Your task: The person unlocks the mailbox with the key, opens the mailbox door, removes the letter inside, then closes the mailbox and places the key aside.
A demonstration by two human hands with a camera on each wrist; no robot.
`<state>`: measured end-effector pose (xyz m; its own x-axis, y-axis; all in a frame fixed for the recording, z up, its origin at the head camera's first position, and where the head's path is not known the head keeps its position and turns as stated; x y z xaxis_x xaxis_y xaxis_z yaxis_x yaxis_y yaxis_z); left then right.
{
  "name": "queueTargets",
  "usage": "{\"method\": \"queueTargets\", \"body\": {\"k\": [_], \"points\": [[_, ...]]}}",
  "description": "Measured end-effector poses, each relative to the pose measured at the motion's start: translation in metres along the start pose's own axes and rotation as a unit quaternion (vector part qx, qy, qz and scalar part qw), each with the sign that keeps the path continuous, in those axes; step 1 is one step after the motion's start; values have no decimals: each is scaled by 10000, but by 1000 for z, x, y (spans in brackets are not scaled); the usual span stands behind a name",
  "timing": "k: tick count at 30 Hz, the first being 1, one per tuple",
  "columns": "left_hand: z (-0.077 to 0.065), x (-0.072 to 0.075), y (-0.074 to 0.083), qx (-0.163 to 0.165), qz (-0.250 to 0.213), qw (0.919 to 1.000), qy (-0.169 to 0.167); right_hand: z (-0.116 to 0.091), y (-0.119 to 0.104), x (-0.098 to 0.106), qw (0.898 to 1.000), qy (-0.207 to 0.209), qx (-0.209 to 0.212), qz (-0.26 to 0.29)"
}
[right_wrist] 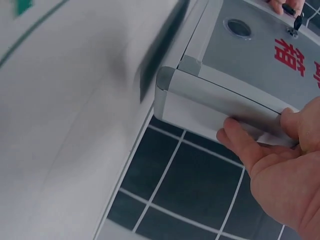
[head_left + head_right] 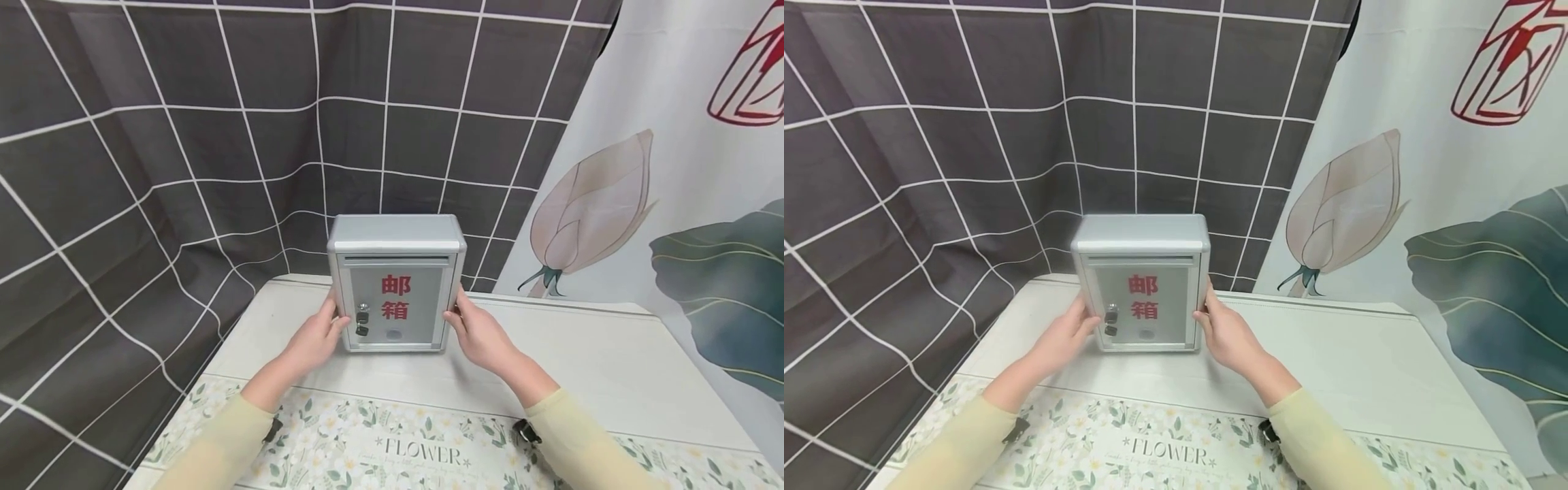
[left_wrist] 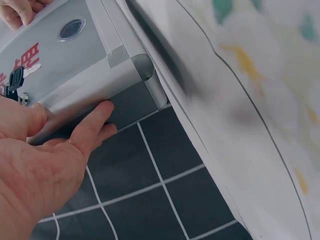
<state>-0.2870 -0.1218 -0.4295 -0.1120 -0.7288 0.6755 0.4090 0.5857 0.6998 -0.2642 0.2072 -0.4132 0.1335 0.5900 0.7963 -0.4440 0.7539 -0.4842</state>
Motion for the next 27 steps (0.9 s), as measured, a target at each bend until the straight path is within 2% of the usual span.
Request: {"method": "queueTargets", "body": {"k": [7, 13, 27], "points": [[8, -17, 12, -83, -35, 9997, -223, -21, 10, 13, 9996, -56, -266, 80], [14, -32, 21, -165, -62, 9990, -403, -38, 20, 23, 9989, 51, -443, -118], [32, -59, 34, -252, -101, 9978, -604, -61, 36, 39, 9961, 185, -855, -152]]}}
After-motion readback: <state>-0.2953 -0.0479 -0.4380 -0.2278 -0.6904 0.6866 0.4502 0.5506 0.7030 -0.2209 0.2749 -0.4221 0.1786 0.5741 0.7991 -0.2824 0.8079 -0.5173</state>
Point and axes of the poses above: each hand's wrist, its own z-axis towards the middle knuckle, its own x-axis out of the back of the hand, y = z × x, the point moved 3 cm from there along z, towards the middle knuckle, and after that the axes turned 1 degree about -z, right-handed, at the moved point
